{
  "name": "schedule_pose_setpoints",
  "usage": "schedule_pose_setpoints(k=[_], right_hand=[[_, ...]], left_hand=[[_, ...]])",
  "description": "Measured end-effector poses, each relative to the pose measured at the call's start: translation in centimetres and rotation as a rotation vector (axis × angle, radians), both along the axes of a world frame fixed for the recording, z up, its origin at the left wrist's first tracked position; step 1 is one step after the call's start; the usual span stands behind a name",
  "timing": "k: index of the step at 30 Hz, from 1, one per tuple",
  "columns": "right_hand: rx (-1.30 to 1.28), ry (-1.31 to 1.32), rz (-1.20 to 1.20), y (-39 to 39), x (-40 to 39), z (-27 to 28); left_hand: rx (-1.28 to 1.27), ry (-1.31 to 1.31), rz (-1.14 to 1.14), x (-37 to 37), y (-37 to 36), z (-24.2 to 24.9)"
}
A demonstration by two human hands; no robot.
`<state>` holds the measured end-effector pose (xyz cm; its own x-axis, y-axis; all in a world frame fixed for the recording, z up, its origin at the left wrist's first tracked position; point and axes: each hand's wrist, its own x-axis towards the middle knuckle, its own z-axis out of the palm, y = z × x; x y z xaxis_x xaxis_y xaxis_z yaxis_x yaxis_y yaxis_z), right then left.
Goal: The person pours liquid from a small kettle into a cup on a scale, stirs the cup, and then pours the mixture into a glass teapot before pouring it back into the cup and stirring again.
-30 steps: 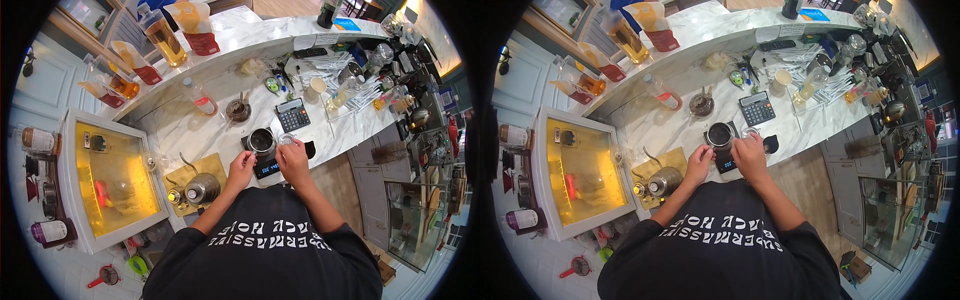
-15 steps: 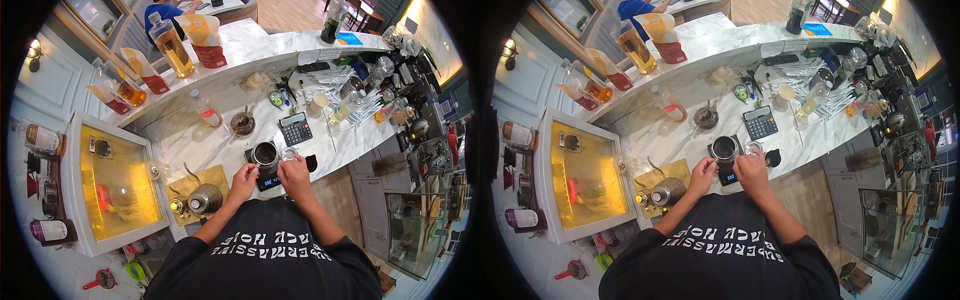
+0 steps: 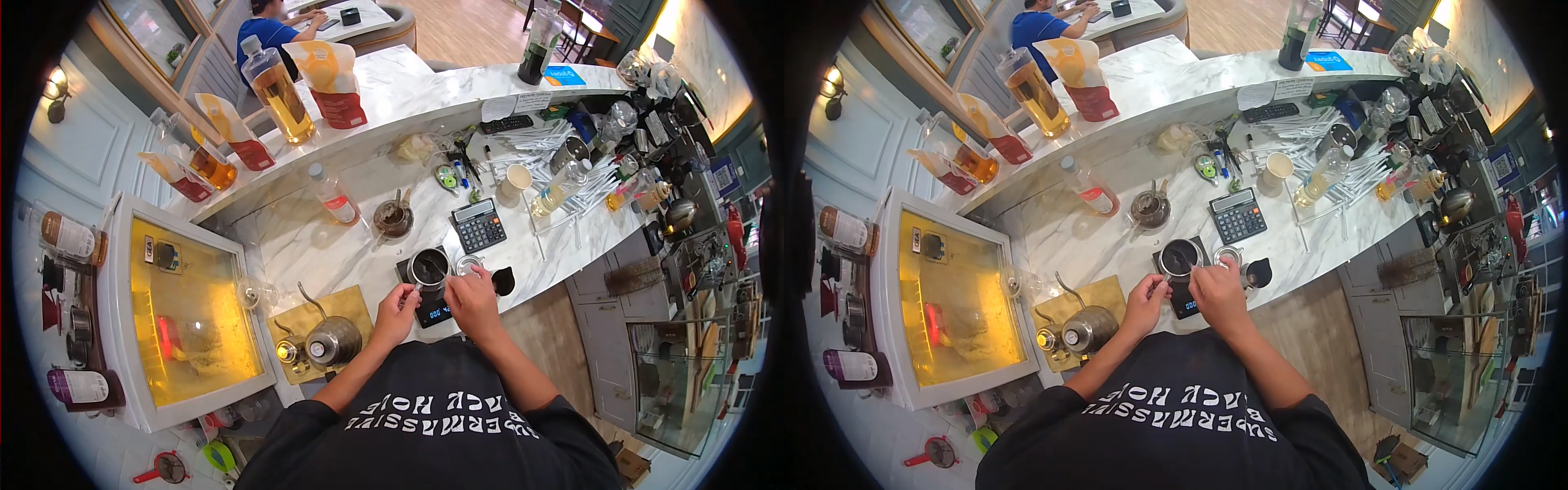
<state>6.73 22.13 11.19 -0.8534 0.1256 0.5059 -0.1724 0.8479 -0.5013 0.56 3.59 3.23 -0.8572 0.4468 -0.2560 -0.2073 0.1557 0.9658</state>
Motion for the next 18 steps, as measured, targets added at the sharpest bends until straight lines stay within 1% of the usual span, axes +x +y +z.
schedule_pose_setpoints(k=[5, 9, 12, 15, 18], right_hand=[[0.0, 0.022, -0.077, 0.9, -0.3, 0.2], [-0.012, -0.033, 0.008, 0.3, 0.7, -0.1], [0.011, 0.022, -0.01, 0.1, -0.3, 0.1], [-0.007, 0.018, -0.055, 0.7, -0.6, 0.5], [0.001, 0.009, -0.047, 0.8, 0.3, 0.3]], left_hand=[[0.021, -0.003, -0.01, 0.1, -0.2, 0.1], [0.022, -0.01, 0.008, 0.0, -0.2, 0.3], [0.007, 0.011, 0.046, 0.1, 0.1, 0.4], [0.006, -0.005, -0.001, 0.0, -0.1, 0.3], [0.023, -0.024, 0.004, 0.1, -0.2, 0.3]])
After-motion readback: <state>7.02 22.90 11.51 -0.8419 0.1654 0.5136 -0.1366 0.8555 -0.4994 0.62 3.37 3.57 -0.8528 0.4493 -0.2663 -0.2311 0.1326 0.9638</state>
